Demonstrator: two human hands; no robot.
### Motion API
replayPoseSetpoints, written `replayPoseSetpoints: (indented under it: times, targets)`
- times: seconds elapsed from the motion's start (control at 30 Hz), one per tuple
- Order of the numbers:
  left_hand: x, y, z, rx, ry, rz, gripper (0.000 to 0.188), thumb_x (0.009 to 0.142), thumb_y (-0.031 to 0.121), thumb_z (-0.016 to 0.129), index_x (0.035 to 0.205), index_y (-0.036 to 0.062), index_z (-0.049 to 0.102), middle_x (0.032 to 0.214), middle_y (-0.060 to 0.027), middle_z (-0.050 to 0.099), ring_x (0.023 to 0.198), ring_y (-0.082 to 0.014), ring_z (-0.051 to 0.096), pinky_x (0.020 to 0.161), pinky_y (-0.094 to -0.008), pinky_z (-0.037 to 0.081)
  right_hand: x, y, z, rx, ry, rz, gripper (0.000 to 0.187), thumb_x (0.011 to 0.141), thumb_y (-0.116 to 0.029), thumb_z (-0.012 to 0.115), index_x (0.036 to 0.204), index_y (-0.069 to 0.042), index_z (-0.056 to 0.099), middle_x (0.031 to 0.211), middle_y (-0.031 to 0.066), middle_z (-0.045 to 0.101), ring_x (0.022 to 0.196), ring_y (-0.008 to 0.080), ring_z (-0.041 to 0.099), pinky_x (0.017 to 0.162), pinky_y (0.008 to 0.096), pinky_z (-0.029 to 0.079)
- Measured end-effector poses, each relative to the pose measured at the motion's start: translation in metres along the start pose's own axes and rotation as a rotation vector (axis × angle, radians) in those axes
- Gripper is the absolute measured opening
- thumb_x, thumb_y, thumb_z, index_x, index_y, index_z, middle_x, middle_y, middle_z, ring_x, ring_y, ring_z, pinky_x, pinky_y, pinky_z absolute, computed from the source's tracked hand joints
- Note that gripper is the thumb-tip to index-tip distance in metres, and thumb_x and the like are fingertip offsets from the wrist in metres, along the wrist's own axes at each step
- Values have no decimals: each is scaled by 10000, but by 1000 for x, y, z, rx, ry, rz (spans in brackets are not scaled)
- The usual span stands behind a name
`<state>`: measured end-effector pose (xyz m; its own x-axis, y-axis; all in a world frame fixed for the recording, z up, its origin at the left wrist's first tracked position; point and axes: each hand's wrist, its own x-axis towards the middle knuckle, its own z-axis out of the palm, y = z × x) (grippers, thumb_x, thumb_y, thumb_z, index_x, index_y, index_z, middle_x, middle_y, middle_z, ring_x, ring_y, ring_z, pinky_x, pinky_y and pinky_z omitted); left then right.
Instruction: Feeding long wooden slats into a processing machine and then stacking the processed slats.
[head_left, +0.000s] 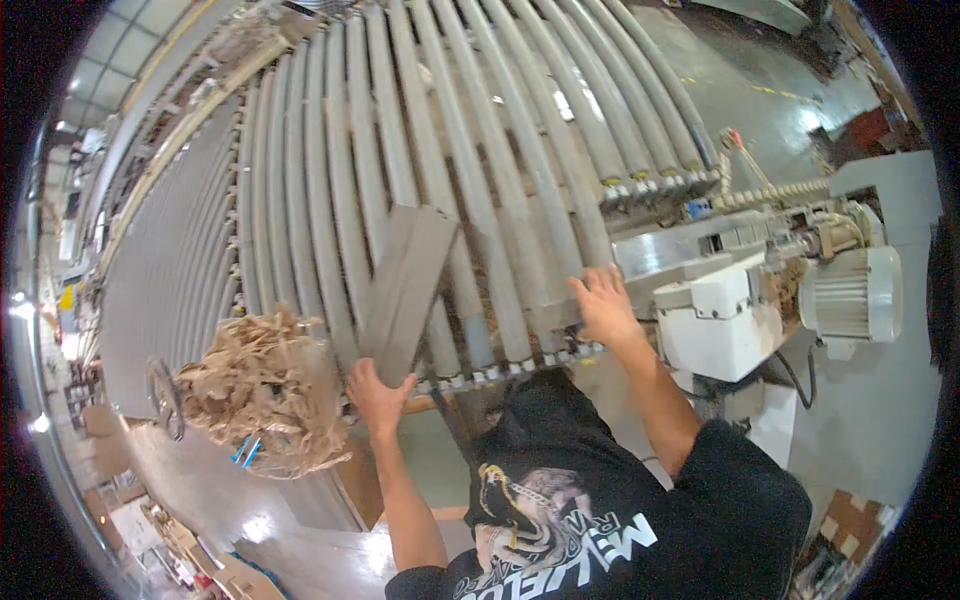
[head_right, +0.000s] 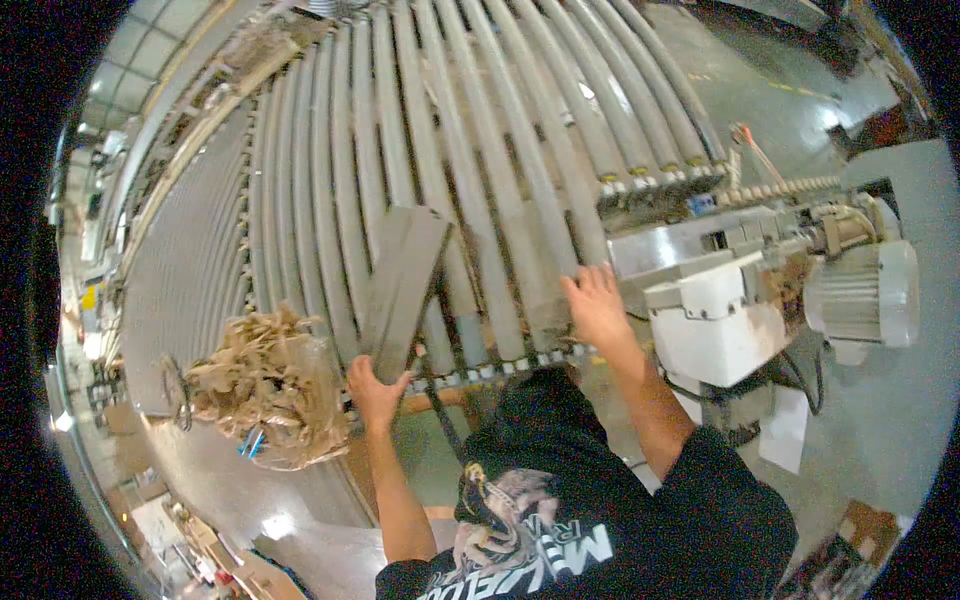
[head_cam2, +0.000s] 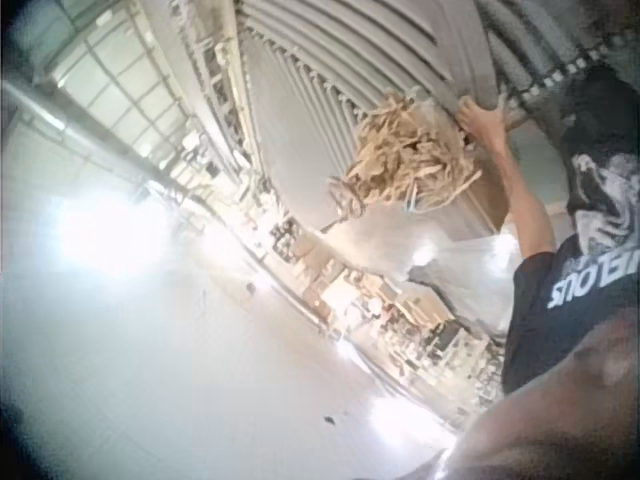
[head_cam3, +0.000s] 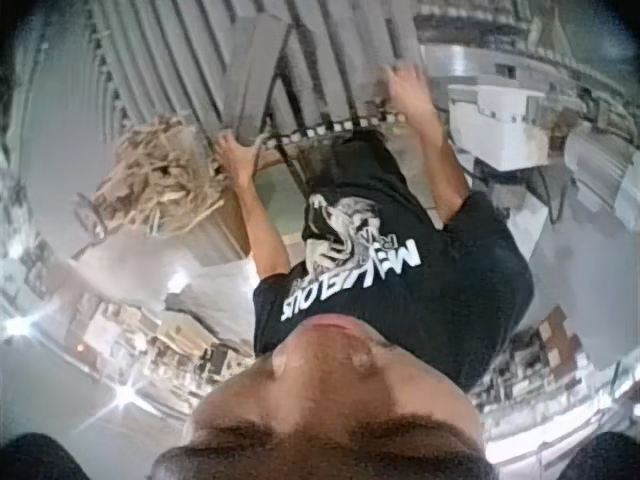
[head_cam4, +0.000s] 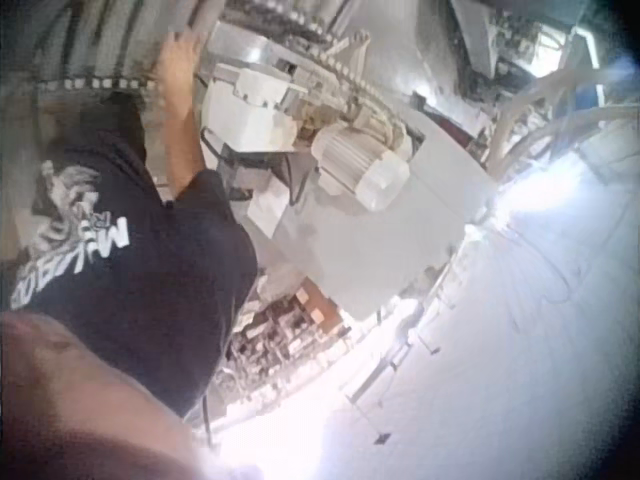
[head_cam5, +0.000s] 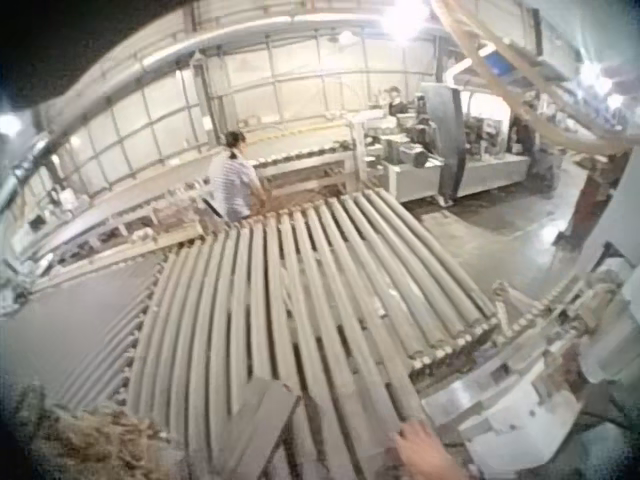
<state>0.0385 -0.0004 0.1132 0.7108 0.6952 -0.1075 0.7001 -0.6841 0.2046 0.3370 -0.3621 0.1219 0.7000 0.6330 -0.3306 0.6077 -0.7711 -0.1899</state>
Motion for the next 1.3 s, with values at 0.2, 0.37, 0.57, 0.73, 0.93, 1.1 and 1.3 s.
replayPoseSetpoints:
  times: [0.2,0.37,0.57,0.73,0.93,1.1,1.3]
  targets:
    - [11,1,-4,-33,-118,55,814,850,616,817,1298,-34,618,1621,-199,428,1513,-403,384,1256,-614,243,-3,-15,8,128,36,-248,667,669,-165,915,1281,-60,668,1441,172,605,1397,364,544,1175,504,433]
    - [51,-53,17,-409,64,-73,736,1010,631,648,1417,18,640,1541,-268,541,1433,-453,499,1218,-569,352,12,-119,11,291,210,-693,470,772,-318,834,1152,-67,717,1242,132,715,1153,322,674,1043,456,527]
    - [92,-42,22,-353,-236,-221,860,944,728,678,1412,7,662,1389,-295,660,1328,-467,610,1116,-539,473,36,-190,63,156,379,-893,169,878,-196,683,1021,-107,699,993,63,722,1071,254,666,989,423,505]
    - [95,-18,9,-359,-356,-284,885,900,777,688,1361,22,699,1369,-232,689,1288,-428,637,1094,-534,474,48,-194,66,163,526,-1010,211,886,-168,670,1089,-121,697,1133,65,684,1176,257,628,1086,415,459]
    - [33,7,16,-120,-55,-45,1005,843,730,762,1561,76,501,1536,-183,573,1441,-392,511,1256,-569,240,44,-224,75,151,470,-1122,245,883,-187,677,1116,-110,674,1231,68,661,1278,249,590,1183,426,411]
    - [24,11,4,-149,-222,-85,1101,798,533,904,1628,42,374,1587,-253,509,1467,-430,478,1208,-499,406,37,-248,85,203,457,-1381,312,866,-224,688,1157,-116,654,1308,58,642,1338,254,565,1178,446,421]
    - [18,-24,-4,-399,-276,-77,920,936,554,781,1605,19,447,1581,-286,509,1467,-460,484,1200,-510,415,35,-281,102,276,335,-1678,302,864,-211,694,1137,-103,619,1258,68,651,1265,285,592,1165,471,435]
